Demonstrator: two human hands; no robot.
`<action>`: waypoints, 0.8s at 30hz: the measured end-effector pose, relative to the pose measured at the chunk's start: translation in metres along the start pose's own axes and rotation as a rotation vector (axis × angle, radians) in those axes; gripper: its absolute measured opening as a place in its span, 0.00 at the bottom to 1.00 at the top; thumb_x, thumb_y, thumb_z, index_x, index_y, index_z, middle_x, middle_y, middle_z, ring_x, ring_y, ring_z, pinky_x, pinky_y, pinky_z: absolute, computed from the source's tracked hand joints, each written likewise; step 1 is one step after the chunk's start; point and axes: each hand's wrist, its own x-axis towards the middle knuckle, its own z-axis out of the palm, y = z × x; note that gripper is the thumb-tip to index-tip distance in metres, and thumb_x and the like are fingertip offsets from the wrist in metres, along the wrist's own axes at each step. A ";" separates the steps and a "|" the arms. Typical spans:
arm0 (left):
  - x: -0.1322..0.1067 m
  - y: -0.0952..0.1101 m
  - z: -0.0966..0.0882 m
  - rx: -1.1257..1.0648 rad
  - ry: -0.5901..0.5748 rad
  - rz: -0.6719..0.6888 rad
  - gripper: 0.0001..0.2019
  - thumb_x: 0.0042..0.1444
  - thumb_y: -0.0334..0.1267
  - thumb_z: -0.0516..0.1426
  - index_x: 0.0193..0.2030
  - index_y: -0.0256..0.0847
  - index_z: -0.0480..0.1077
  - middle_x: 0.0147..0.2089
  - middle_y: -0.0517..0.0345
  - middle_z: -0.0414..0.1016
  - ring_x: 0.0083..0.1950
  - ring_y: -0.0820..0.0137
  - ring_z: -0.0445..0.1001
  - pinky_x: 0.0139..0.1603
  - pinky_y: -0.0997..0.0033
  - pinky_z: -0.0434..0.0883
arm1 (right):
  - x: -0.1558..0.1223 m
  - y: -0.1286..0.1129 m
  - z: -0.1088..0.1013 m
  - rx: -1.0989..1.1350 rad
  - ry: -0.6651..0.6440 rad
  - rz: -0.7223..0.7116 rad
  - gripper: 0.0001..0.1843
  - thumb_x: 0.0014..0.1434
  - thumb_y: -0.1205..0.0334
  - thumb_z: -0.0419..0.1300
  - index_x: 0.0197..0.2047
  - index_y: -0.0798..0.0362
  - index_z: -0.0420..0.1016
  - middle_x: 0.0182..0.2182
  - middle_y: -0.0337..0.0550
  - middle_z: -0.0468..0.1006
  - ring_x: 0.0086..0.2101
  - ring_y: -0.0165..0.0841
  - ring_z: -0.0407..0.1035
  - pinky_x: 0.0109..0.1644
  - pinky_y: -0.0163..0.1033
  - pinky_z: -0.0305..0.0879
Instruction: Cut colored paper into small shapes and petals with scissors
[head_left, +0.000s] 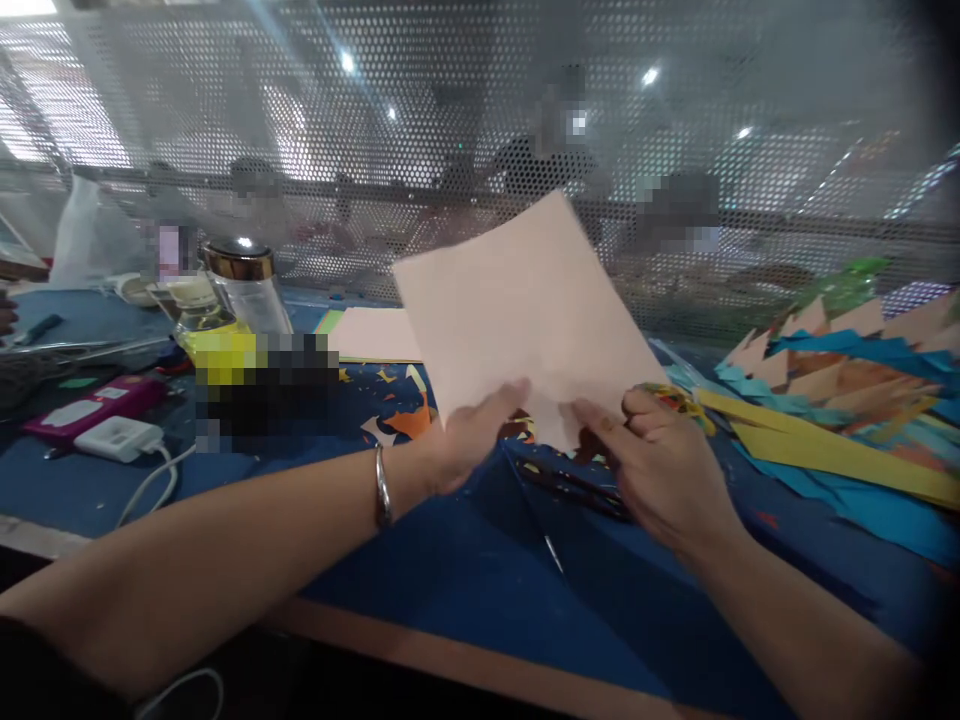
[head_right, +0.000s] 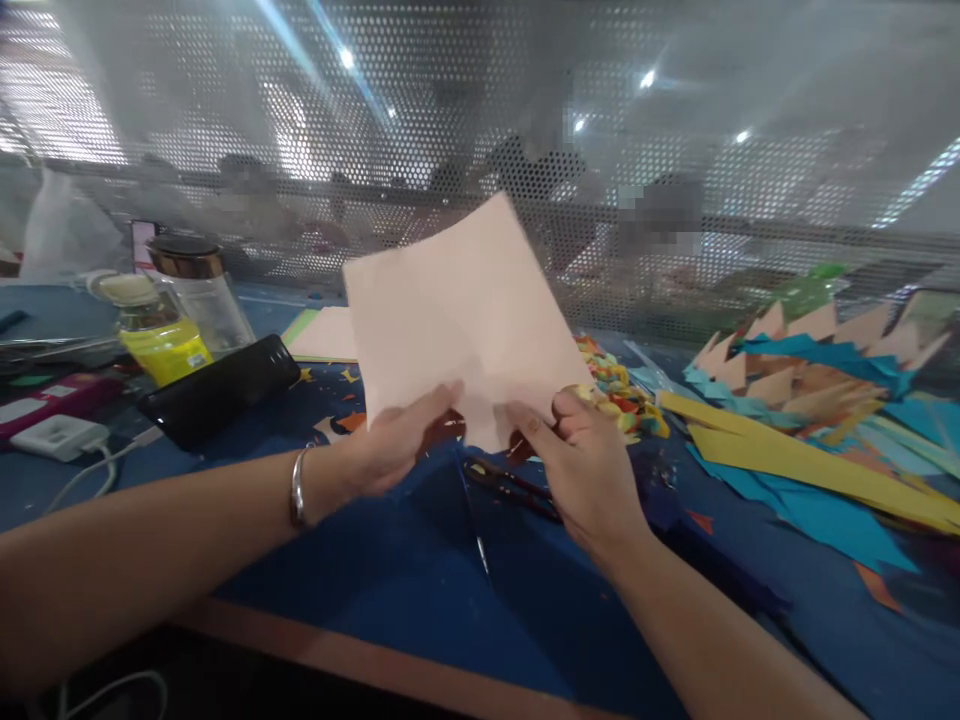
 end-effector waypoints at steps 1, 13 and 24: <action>0.008 0.003 -0.003 -0.013 0.089 -0.013 0.14 0.58 0.48 0.67 0.41 0.39 0.78 0.39 0.49 0.81 0.42 0.63 0.77 0.48 0.62 0.73 | 0.000 0.001 0.001 -0.029 -0.037 -0.018 0.26 0.52 0.39 0.72 0.25 0.49 0.66 0.20 0.38 0.74 0.21 0.31 0.69 0.23 0.36 0.70; 0.043 0.040 -0.047 -0.161 0.240 0.139 0.09 0.60 0.39 0.67 0.40 0.40 0.74 0.26 0.65 0.69 0.26 0.76 0.64 0.33 0.73 0.65 | 0.005 0.008 0.058 -0.726 -0.596 -0.532 0.17 0.63 0.53 0.65 0.51 0.52 0.78 0.50 0.53 0.83 0.48 0.45 0.77 0.49 0.49 0.75; 0.032 0.035 -0.041 -0.265 0.144 -0.038 0.11 0.66 0.37 0.62 0.31 0.40 0.72 0.23 0.66 0.66 0.22 0.78 0.61 0.30 0.74 0.64 | 0.000 0.004 0.041 -0.712 -0.526 -0.770 0.13 0.65 0.58 0.63 0.51 0.54 0.76 0.46 0.51 0.83 0.46 0.44 0.78 0.51 0.50 0.74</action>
